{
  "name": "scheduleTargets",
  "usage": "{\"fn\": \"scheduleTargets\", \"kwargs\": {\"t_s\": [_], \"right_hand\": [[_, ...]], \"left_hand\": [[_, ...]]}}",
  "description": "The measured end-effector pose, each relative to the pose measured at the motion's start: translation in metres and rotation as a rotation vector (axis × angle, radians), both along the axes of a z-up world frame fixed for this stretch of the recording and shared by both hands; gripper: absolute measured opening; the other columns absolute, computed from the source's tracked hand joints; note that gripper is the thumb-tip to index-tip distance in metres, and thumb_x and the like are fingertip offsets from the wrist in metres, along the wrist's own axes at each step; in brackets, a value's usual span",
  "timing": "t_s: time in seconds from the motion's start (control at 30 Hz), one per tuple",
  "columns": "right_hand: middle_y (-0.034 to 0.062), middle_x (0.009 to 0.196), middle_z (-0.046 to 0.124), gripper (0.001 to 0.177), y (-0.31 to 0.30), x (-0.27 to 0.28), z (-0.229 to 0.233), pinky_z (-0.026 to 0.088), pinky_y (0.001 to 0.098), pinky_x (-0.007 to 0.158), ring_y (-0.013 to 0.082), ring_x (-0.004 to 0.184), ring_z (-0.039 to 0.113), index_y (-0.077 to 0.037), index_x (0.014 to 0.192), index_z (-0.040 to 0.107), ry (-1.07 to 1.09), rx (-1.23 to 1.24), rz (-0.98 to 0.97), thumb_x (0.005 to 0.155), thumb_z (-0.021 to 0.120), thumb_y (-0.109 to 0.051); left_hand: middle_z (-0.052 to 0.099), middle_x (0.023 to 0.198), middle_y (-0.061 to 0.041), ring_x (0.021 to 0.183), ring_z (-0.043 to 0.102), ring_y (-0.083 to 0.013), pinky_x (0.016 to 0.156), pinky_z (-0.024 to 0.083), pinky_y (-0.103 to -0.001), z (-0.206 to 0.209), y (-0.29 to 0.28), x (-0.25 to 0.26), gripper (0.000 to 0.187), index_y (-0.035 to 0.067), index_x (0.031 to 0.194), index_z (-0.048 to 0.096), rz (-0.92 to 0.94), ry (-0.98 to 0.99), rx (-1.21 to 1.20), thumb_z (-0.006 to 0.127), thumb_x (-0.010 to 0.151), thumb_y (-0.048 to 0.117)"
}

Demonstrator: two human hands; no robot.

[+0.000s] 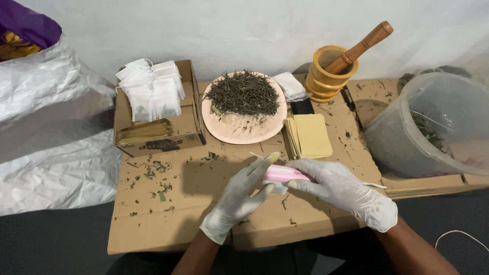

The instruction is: Sealing tea bags and their outer yellow packaging using a handheld heat sealer.

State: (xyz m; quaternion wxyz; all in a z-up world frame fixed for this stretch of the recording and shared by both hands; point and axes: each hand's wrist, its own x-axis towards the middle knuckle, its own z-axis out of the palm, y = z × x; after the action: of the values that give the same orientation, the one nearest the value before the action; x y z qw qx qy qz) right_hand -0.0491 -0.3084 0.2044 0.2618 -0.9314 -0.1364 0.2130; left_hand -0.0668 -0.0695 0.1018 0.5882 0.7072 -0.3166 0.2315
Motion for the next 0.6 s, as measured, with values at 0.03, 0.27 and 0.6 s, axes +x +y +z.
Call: {"fn": "scheduleTargets", "kwargs": {"t_s": [0.03,0.27,0.6], "right_hand": [[-0.0026,0.129,0.087,0.049,-0.0019,0.0008,-0.0040,0.062,0.0508,0.113,0.0296,0.125,0.080,-0.041,0.146,0.072,0.001,-0.005,-0.006,0.100,0.073,-0.056],[-0.0037,0.131,0.086,0.047,-0.0014,0.0018,-0.0076,0.062,0.0509,0.113,0.0299,0.126,0.079,-0.041,0.145,0.073,-0.015,-0.007,-0.021,0.100,0.073,-0.054],[-0.0027,0.130,0.086,0.043,0.0056,0.0004,-0.0042,0.061,0.0512,0.114,0.0303,0.126,0.079,-0.041,0.143,0.074,-0.018,-0.034,-0.012,0.101,0.071,-0.054]], "left_hand": [[0.077,0.148,-0.015,0.114,0.081,-0.0341,0.096,0.066,-0.045,0.0005,0.0012,0.0003,0.079,0.016,0.163,0.063,0.001,0.001,0.005,0.085,0.091,-0.004],[0.076,0.149,-0.017,0.125,0.078,-0.0369,0.103,0.064,-0.048,0.0052,0.0039,-0.0004,0.077,0.012,0.162,0.063,-0.018,0.046,-0.006,0.084,0.091,-0.005],[0.073,0.154,-0.015,0.136,0.074,-0.0335,0.110,0.061,-0.046,0.0078,0.0052,0.0001,0.077,0.012,0.163,0.062,-0.054,0.047,-0.049,0.084,0.092,-0.006]]}}
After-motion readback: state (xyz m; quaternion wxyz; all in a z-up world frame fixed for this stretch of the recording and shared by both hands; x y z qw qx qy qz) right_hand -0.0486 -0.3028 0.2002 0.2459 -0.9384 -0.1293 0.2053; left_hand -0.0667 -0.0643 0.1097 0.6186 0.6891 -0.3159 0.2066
